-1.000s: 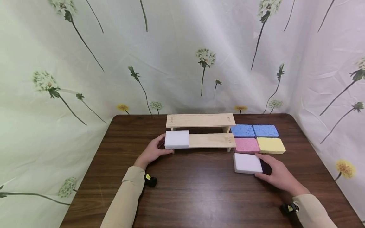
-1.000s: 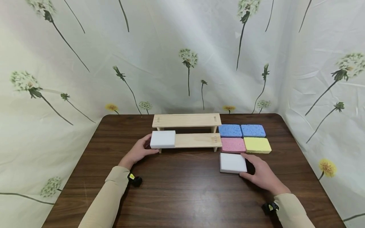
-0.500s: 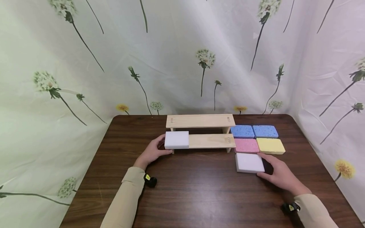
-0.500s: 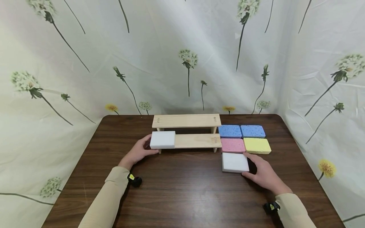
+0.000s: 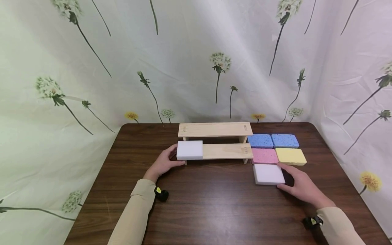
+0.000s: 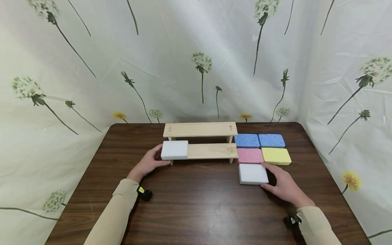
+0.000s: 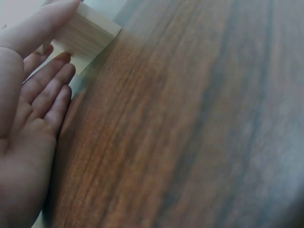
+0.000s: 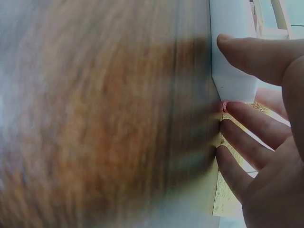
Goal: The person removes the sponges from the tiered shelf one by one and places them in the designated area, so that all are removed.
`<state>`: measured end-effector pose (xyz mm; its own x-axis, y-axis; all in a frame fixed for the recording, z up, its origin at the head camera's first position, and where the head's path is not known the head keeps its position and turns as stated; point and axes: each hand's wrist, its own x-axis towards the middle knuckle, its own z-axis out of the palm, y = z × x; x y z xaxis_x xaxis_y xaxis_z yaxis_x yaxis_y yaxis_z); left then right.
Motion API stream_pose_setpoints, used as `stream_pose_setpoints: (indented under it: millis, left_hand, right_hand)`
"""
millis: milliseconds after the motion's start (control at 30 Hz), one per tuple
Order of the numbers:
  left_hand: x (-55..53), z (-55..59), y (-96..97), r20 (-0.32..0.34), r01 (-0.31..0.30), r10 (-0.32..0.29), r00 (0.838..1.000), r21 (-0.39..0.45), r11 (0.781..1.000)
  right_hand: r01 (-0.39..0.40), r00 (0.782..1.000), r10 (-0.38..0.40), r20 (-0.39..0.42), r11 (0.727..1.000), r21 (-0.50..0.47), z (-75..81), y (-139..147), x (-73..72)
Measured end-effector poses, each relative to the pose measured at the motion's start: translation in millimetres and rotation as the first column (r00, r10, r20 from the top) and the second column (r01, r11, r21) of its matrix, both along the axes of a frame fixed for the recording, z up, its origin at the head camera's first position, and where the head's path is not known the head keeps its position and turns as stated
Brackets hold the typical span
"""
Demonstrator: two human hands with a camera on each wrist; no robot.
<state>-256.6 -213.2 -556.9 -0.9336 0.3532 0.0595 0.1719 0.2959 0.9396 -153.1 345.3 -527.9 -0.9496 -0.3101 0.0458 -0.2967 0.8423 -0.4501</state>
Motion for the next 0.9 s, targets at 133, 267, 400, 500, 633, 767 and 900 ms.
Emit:
stream_pose_setpoints:
  millis: [133, 267, 400, 500, 633, 767, 900]
  left_hand:
    - [0.4, 0.8, -0.2, 0.003, 0.000, 0.000, 1.000, -0.004, 1.000]
    - [0.9, 1.5, 0.1, 0.008, -0.008, 0.008, 1.000, 0.002, 1.000]
    - [1.1, 2.1, 0.6, 0.009, -0.008, 0.008, 1.000, 0.009, 1.000]
    - [1.1, 2.2, 0.5, 0.011, -0.005, 0.005, 1.000, 0.010, 1.000]
    - [0.2, 1.7, 0.0, 0.007, -0.001, 0.001, 1.000, 0.010, 1.000]
    - [-0.6, 0.8, -0.5, -0.001, 0.002, -0.002, 1.000, 0.013, 1.000]
    - [0.0, 0.3, -0.6, 0.001, 0.005, -0.005, 1.000, 0.017, 1.000]
  right_hand:
    - [-0.008, 1.000, 0.008, 0.003, 1.000, 0.000, -0.2, 0.6, -0.7]
    - [-0.007, 1.000, 0.007, 0.009, 1.000, -0.002, 0.9, -0.2, -0.5]
    - [-0.006, 1.000, 0.006, 0.009, 1.000, -0.011, 2.1, -0.8, 0.1]
    - [-0.007, 1.000, 0.007, -0.001, 1.000, -0.021, 3.4, -0.6, 1.0]
    - [-0.003, 1.000, 0.002, -0.026, 0.999, -0.033, 9.2, -1.5, 2.4]
    - [0.002, 0.999, -0.004, -0.039, 0.999, -0.044, 19.6, -4.0, 2.8]
    - [0.002, 0.999, -0.003, -0.035, 0.999, -0.044, 27.6, -7.4, 1.6]
